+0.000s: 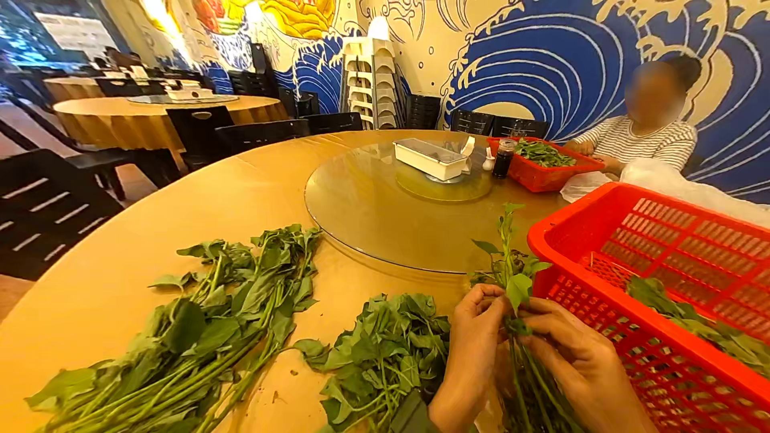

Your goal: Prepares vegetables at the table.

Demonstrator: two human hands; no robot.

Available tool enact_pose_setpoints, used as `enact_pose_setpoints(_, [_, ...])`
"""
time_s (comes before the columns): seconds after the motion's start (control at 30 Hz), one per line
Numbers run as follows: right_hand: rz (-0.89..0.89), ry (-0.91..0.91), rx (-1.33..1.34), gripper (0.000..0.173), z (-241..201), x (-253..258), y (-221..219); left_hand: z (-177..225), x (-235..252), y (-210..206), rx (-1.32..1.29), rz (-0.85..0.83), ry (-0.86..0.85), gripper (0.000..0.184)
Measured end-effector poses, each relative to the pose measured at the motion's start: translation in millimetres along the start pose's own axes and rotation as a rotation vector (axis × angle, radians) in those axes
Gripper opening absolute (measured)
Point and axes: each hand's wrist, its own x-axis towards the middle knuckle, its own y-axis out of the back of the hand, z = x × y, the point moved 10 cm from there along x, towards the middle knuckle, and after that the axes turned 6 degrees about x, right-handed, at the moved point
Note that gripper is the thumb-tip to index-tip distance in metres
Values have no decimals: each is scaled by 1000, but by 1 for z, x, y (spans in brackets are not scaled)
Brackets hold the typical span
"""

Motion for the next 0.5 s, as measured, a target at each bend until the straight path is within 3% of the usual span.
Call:
enact_pose_setpoints(0.17, [26,273,-391,17,-26,-13,-12,9,6,3,361,68,-85,11])
enact_pose_setpoints(0.27, [8,401,-587,19,-32,-22,-25,12,7,3,443,154,-90,10])
enact_pose_setpoints(0.4, [-142,424,-615,15,-52,-41,-46,7,18,12,302,222,-22,20])
enact_pose_setpoints(0.5, [-59,304,-425,13,-64,-39,-32,4,25,13,248,208,30,21])
